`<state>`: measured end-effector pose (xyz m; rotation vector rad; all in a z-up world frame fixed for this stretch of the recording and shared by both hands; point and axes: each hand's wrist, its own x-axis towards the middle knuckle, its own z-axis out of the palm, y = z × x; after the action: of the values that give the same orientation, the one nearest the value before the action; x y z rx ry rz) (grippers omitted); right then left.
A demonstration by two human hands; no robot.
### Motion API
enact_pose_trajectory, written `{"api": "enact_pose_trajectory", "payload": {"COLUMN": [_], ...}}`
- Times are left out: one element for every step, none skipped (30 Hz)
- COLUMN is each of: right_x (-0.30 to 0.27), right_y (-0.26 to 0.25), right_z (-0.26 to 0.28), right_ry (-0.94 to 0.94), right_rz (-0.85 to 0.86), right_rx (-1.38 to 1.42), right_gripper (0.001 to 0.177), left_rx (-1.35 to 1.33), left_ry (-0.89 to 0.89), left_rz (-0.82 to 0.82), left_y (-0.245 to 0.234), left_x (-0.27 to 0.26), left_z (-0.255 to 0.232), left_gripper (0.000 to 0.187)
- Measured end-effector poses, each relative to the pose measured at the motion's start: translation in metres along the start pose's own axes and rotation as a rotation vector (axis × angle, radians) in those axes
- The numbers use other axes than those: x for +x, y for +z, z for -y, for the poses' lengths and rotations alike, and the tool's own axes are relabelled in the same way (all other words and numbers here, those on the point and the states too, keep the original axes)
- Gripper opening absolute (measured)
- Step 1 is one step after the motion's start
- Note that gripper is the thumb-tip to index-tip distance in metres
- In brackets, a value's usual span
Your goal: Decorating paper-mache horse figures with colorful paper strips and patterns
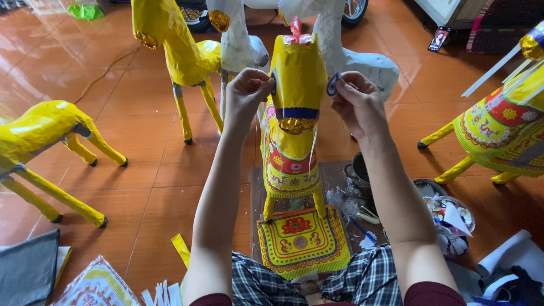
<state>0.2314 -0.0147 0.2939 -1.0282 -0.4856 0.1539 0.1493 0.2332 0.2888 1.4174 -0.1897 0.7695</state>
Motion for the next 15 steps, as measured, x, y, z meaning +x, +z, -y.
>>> {"api": "enact_pose_trajectory", "payload": {"right_x": [0.003, 0.007, 0.011, 0.015, 0.019, 0.017, 0.016, 0.015, 0.014, 0.013, 0.012, 0.011, 0.01, 0.009, 0.008], "right_y": [0.001, 0.002, 0.001, 0.0, 0.0, 0.001, 0.002, 0.003, 0.005, 0.007, 0.009, 0.011, 0.012, 0.013, 0.016], "right_z": [-0.003, -0.006, -0.01, -0.014, -0.018, -0.017, -0.016, -0.014, -0.015, -0.016, -0.017, -0.017, -0.016, -0.016, -0.014], "right_ry": [0.029, 0.057, 0.054, 0.075, 0.098, 0.096, 0.086, 0.077, 0.076, 0.057, 0.038, 0.038, 0.026, 0.014, 0.013], "right_rz": [0.014, 0.029, 0.026, 0.029, 0.032, 0.03, 0.021, 0.012, 0.012, -0.003, -0.019, -0.019, -0.023, -0.027, -0.028], "right_rx": [0.042, 0.084, 0.088, 0.099, 0.109, 0.113, 0.1, 0.087, 0.088, 0.08, 0.071, 0.072, 0.057, 0.043, 0.042], "right_gripper": [0.007, 0.008, 0.008, 0.009, 0.011, 0.011, 0.011, 0.012, 0.012, 0.013, 0.013, 0.013, 0.014, 0.014, 0.014], "left_rx": [0.016, 0.033, 0.035, 0.071, 0.106, 0.109, 0.116, 0.124, 0.125, 0.147, 0.169, 0.17, 0.186, 0.201, 0.201], "left_ry": [-0.005, -0.009, -0.008, -0.011, -0.015, -0.015, -0.006, 0.002, 0.003, 0.02, 0.036, 0.035, 0.072, 0.109, 0.109], "left_rz": [-0.008, -0.016, -0.011, -0.044, -0.079, -0.075, -0.095, -0.115, -0.115, -0.128, -0.141, -0.14, -0.137, -0.135, -0.134], "left_y": [0.001, 0.001, 0.004, 0.006, 0.007, 0.009, 0.011, 0.012, 0.011, 0.01, 0.009, 0.009, 0.009, 0.009, 0.011], "left_x": [-0.001, -0.002, -0.005, -0.008, -0.012, -0.014, -0.017, -0.02, -0.023, -0.025, -0.028, -0.029, -0.029, -0.03, -0.032], "left_z": [-0.002, -0.003, -0.007, -0.011, -0.014, -0.017, -0.019, -0.021, -0.019, -0.018, -0.016, -0.013, -0.01, -0.007, -0.009], "left_gripper": [0.013, 0.011, 0.011, 0.01, 0.01, 0.01, 0.01, 0.011, 0.011, 0.013, 0.019, 0.019, 0.023, 0.026, 0.026]}}
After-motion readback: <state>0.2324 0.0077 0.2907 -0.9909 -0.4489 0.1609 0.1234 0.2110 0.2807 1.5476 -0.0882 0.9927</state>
